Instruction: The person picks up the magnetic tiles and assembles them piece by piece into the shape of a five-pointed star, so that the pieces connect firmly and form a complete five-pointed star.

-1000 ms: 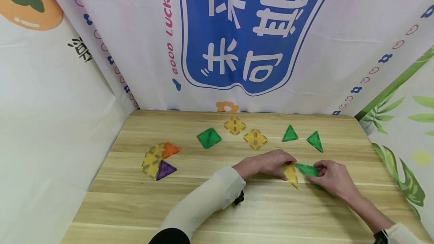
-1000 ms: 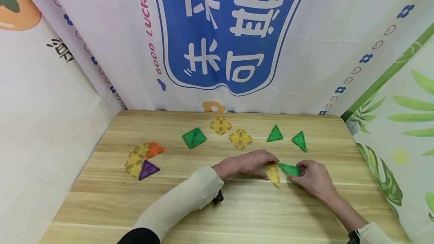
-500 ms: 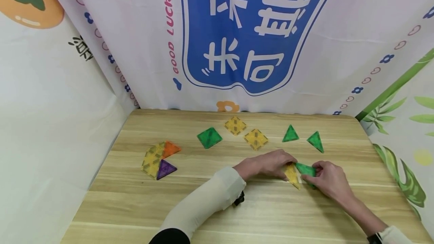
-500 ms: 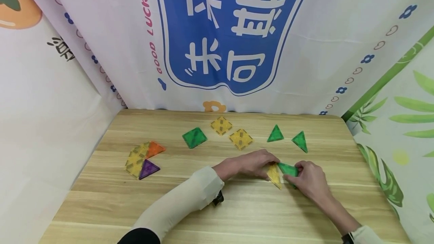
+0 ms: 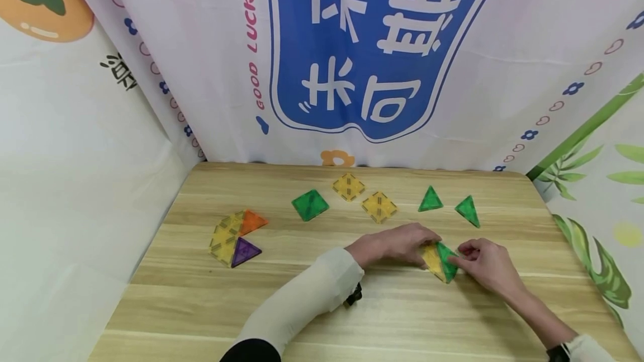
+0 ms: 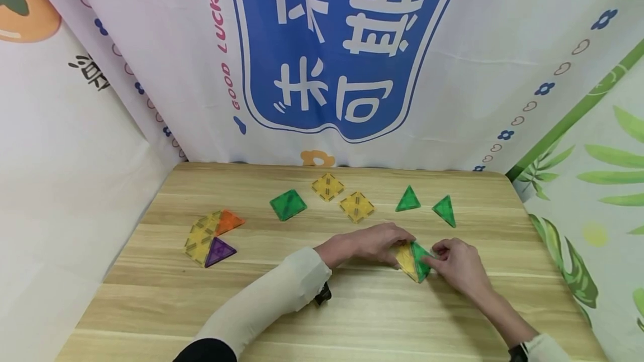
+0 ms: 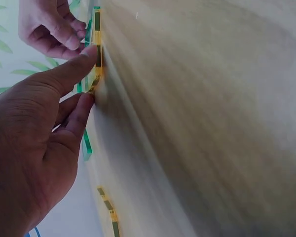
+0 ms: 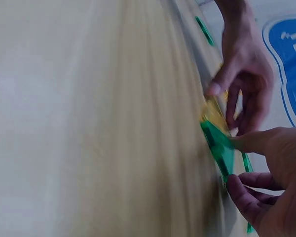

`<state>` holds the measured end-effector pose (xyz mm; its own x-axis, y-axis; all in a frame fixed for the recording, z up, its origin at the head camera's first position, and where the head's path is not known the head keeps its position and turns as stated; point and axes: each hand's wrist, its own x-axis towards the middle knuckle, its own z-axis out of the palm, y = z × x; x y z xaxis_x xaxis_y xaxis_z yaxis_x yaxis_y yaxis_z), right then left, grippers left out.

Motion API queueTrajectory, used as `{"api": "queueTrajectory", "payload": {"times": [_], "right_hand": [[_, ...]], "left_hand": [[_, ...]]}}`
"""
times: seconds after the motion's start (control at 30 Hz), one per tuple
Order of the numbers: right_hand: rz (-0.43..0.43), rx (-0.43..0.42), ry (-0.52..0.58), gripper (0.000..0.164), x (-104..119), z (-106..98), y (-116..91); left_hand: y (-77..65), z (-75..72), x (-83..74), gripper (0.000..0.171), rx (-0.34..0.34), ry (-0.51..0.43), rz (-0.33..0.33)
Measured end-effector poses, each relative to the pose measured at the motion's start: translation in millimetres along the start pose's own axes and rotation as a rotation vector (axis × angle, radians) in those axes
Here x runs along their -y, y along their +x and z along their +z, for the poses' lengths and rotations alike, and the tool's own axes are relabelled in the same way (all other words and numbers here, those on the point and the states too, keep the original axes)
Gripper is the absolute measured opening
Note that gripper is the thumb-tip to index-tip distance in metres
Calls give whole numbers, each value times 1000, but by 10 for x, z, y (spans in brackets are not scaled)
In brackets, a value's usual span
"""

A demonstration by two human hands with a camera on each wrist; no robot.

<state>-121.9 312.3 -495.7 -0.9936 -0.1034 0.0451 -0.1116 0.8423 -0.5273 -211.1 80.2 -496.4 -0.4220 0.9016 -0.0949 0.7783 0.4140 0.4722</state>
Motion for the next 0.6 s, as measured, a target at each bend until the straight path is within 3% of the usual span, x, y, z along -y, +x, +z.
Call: {"api": "queueTrajectory", "payload": {"times": [0.1,0.37,0.6], "right_hand": [[-8,-28,3,33,-97,-73,97],[-81,-133,-38,30,-368,-231,465],[-160,-123,-81,31,-481,-272,706]], "left_hand": [[-8,-50,36,68,-16,3,-31],[55,-132,136,58,-99,116,-123],[163,-59,154,60,-65,191,-225]]}}
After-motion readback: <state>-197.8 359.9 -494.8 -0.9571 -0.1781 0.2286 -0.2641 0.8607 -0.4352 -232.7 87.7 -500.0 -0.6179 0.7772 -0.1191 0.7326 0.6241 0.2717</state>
